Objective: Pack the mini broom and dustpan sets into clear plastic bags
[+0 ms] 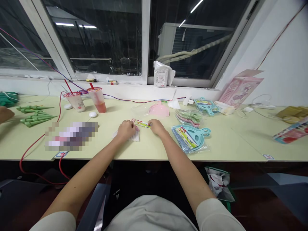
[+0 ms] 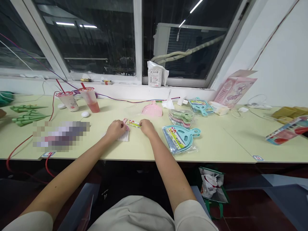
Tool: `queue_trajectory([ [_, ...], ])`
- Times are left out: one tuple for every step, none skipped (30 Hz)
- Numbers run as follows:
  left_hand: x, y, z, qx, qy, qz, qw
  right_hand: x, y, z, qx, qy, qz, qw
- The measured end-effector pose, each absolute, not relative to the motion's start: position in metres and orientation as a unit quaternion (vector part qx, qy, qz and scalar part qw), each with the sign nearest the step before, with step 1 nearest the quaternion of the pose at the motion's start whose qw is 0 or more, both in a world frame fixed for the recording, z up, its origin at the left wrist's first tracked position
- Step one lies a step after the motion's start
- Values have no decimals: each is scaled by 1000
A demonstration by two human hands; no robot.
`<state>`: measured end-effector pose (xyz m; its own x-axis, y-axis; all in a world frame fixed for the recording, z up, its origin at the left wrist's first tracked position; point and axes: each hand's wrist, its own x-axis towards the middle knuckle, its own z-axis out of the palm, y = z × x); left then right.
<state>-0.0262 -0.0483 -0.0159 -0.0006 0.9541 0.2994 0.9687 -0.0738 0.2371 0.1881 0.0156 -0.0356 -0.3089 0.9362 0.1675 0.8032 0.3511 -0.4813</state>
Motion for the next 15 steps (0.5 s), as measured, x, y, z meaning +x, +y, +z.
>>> queue_trajectory([
  [-25,-50,-16,-708,-678,-198,14,190,15,-34,-545,-796,159,208],
  [-24,-52,-16,-707,-678,-201,10,191,15,-33,-543,-798,162,205],
  [-23,-54,-16,-707,-677,-203,9,192,14,-31,-543,-798,163,204],
  [-23,-54,-15,-708,-676,-204,11,192,13,-30,-543,-799,163,203],
  [-23,-54,-14,-709,-674,-205,17,193,12,-29,-542,-799,160,205],
  [-24,-54,-13,-710,-673,-209,28,192,11,-28,-541,-800,157,208],
  [-26,-52,-11,-708,-672,-213,39,192,10,-28,-540,-799,156,213],
  [-28,-50,-9,-706,-673,-217,48,191,10,-28,-542,-796,157,221],
  [-31,-47,-6,-701,-678,-216,54,191,10,-28,-545,-789,161,234],
  [-34,-45,-3,-693,-688,-209,54,190,11,-28,-550,-779,165,251],
  [-37,-41,1,-686,-700,-195,47,189,13,-27,-557,-766,170,272],
  [-39,-38,4,-679,-713,-172,34,188,17,-25,-564,-752,174,293],
  [-40,-34,7,-674,-724,-143,17,188,23,-23,-570,-738,175,315],
  [-41,-30,10,-672,-732,-114,-1,187,30,-18,-575,-725,176,335],
  [-40,-26,12,-674,-733,-90,-13,188,38,-13,-580,-713,177,351],
])
